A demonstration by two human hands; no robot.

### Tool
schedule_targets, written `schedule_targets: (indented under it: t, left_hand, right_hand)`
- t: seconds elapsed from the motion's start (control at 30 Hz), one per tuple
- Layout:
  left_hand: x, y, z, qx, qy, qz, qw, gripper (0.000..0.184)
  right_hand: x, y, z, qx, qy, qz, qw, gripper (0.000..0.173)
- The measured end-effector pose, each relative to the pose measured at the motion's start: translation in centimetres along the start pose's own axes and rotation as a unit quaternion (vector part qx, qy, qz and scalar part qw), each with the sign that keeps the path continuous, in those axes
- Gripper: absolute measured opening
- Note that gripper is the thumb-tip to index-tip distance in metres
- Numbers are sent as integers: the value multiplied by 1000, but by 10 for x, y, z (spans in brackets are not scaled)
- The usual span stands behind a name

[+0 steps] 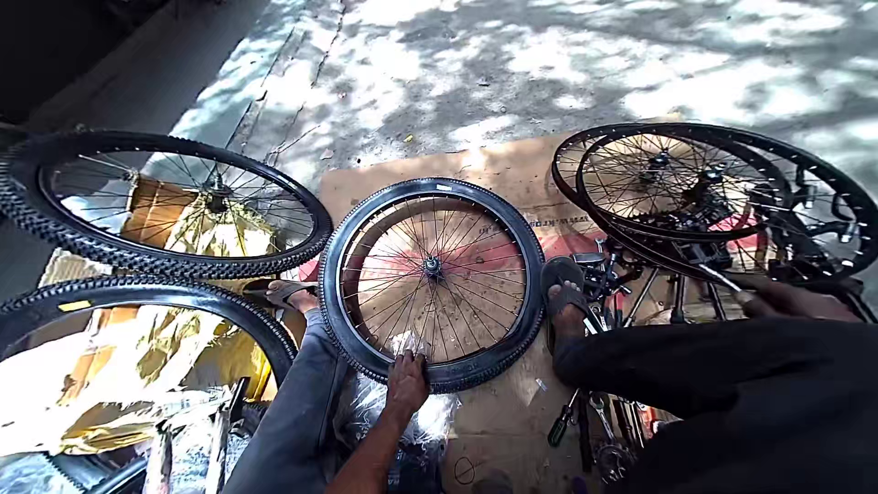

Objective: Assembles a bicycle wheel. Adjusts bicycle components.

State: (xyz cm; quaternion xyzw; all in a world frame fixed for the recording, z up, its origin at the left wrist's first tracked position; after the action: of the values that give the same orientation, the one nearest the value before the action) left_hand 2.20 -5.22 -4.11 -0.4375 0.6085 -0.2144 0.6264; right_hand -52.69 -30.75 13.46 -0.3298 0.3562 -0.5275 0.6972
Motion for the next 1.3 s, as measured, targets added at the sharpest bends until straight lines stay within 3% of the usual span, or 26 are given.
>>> schedule_targets:
  t: [0.03,0.1,0.17,0.23,0.3,0.4,0.47,0.53,0.63,0.73,0.83,0.93,1.07,1.3]
  left_hand:
    - [1,3,-1,-5,3,-6,1000,68]
    - [1,6,0,-24,17,-8,1000,63]
    - [3,2,8,-63,55,-12,996,56]
    - [7,-13,28,-112,102,-28,988,57]
    - [6,-37,58,-93,101,-46,989,62]
    - [17,-50,101,-5,90,6,996,68]
    - [23,-49,107,19,100,57,993,67]
    - [31,-49,107,16,104,89,990,64]
    - [46,-41,110,18,120,149,981,64]
    - [58,-33,113,8,144,186,972,60]
    - [61,-23,117,5,154,136,979,53]
    - [60,-17,116,2,135,90,987,48]
    - [61,-10,115,13,136,78,988,43]
    - [56,-9,115,22,128,17,991,44]
  right_hand:
    - [25,-16,23,-61,-84,21,994,37]
    - [56,-32,109,-118,-103,95,983,41]
    - [83,-12,181,-193,-215,141,947,40]
    - [87,41,255,-253,-262,219,905,34]
    - [66,122,320,-291,-276,345,849,34]
    - [21,260,367,-290,-316,486,762,37]
    - [-6,342,375,-255,-340,527,736,39]
    - [-21,405,369,-237,-343,528,740,38]
    - [-24,445,356,-182,-304,559,750,35]
    - [-17,452,350,-148,-282,586,745,35]
    - [-8,456,352,-171,-286,564,756,34]
    - [-1,464,345,-201,-281,600,722,31]
    - [3,468,333,-209,-189,686,671,40]
    - [-14,472,342,-235,-131,693,669,37]
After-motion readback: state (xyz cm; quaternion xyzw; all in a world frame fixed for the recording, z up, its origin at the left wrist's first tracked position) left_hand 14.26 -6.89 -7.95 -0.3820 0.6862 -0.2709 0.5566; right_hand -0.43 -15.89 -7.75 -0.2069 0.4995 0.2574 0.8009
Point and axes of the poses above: each hand's wrist, its own x-axis towards the middle knuckle, its own y-axis out of the palm, z = x × y, the point moved 7 cm from there along x, towards the middle knuckle, and after that the axes turned 9 degrees about y, right-handed, at the moved point
